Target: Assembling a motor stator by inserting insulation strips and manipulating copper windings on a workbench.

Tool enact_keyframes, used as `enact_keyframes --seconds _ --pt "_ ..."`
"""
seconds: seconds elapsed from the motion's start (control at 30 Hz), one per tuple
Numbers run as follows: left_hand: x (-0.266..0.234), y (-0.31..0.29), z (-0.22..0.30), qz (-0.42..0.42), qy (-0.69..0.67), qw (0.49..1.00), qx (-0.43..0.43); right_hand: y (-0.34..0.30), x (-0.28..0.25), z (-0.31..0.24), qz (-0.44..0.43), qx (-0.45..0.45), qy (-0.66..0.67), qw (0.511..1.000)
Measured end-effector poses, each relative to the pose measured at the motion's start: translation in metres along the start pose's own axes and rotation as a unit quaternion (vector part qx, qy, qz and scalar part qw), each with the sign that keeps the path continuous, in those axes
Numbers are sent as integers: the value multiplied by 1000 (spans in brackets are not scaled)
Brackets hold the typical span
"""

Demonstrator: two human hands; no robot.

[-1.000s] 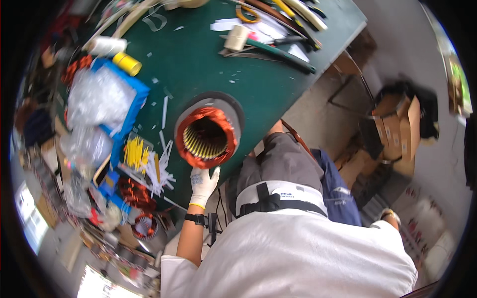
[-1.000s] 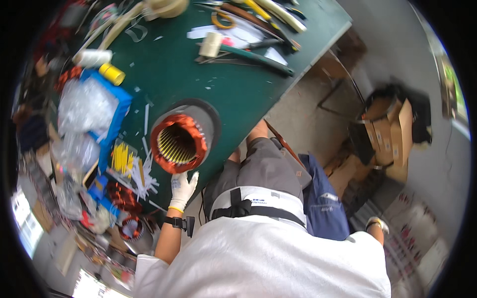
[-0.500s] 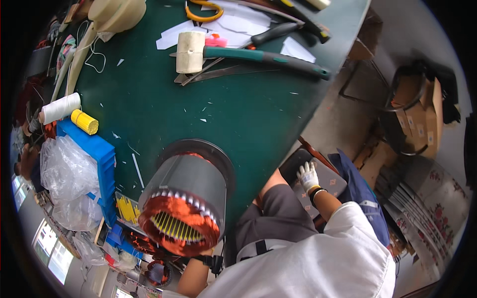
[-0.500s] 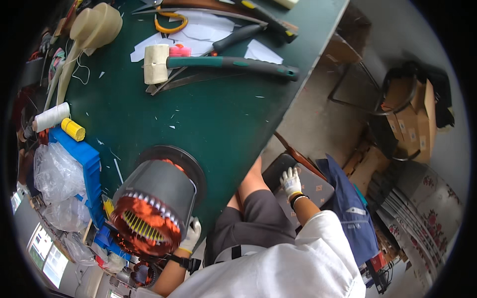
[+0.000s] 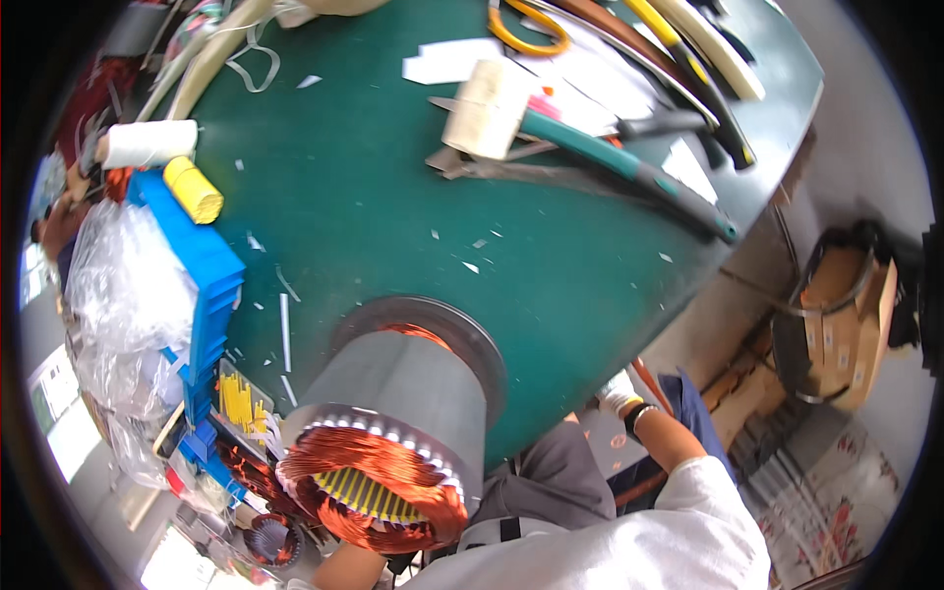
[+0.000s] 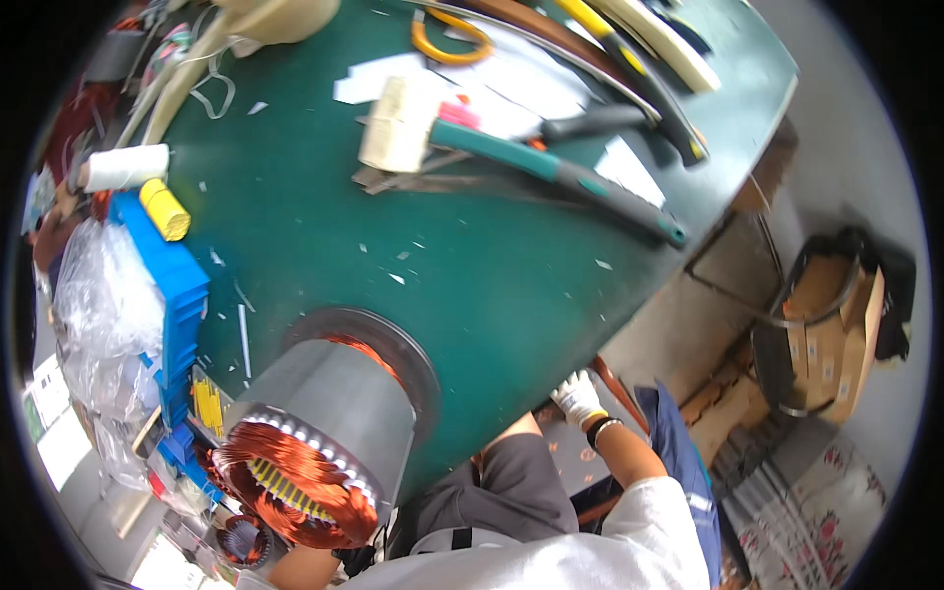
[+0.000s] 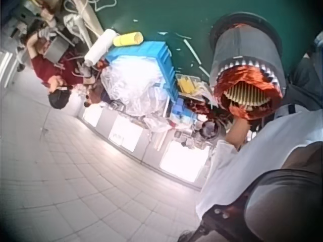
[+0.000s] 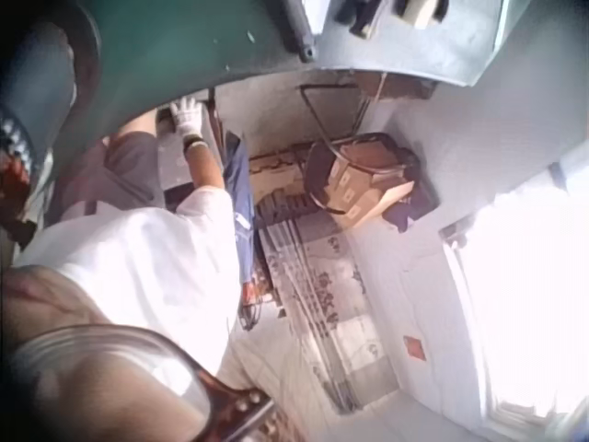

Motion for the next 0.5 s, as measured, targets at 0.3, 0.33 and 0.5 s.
enact_keyframes --seconds 0.3,0.33,0.5 --pt "12 26 -7 66 -90 994 -3 19 -113 50 -152 63 -73 984" --pt "12 36 -7 74 -99 992 2 13 -114 61 -150 76 -77 983" --pt "12 44 -1 77 -150 986 15 -26 -137 127 -172 135 -86 972"
Point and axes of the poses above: each hand's wrist, its own y-axis towards the middle knuckle, its own x-axis out of the palm, z = x × y, the point moved 6 cm from there along y, towards the middle knuckle, and after that the axes turned 9 degrees about z, right-handed, at the moved point
